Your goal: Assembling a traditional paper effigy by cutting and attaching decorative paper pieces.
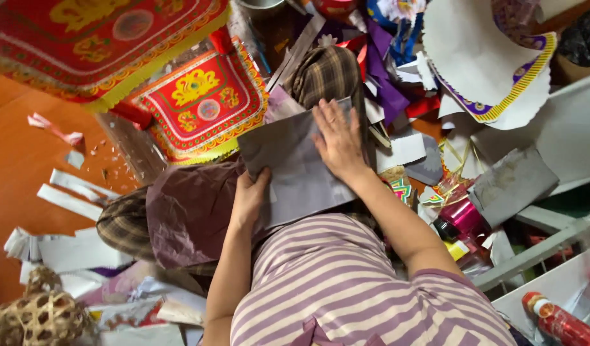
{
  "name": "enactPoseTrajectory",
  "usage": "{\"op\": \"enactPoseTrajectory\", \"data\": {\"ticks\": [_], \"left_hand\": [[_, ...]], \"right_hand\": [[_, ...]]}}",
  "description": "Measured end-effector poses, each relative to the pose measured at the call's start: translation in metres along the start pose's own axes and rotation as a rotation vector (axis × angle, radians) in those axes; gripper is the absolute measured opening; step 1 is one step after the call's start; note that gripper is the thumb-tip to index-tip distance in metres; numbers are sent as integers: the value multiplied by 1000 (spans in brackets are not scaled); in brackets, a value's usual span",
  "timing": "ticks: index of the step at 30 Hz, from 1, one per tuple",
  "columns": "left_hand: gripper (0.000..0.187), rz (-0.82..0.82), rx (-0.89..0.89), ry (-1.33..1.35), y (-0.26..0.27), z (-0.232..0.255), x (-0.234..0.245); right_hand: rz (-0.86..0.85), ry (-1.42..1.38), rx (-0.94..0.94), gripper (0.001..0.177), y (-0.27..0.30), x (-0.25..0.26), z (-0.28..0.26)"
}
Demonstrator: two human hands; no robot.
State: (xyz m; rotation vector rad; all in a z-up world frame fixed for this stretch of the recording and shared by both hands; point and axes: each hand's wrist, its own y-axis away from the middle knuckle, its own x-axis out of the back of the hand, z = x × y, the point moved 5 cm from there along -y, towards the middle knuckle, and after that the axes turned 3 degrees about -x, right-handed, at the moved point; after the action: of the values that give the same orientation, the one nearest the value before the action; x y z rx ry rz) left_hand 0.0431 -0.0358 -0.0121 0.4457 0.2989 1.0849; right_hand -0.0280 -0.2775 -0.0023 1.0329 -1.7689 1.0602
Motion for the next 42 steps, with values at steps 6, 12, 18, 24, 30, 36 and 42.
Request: {"op": "enactPoseTrajectory", "data": {"ticks": [6, 12, 18, 24, 30, 36, 42], "left_hand": [[12, -7, -18, 79, -2, -10, 0], [18, -46, 18, 159, 0, 1, -2], [23, -94, -28, 197, 10, 21, 1], [20, -514, -344, -137, 19, 131, -3], [27, -456, -508, -892, 2, 226, 46], [21, 272, -856, -1505, -63, 196, 110], [17, 589, -1180, -1489, -41, 142, 88]], "right_hand": [[47, -160, -102, 62, 14, -11, 23], [34, -236, -9, 63, 76, -13, 33], [279, -250, -26, 60, 34, 58, 28], [201, -268, 533, 37, -92, 206, -140], [-85, 240, 914, 8, -170, 130, -185], [110, -212, 870, 16, -216, 77, -181], [318, -358, 866, 9, -161, -47, -120]]}}
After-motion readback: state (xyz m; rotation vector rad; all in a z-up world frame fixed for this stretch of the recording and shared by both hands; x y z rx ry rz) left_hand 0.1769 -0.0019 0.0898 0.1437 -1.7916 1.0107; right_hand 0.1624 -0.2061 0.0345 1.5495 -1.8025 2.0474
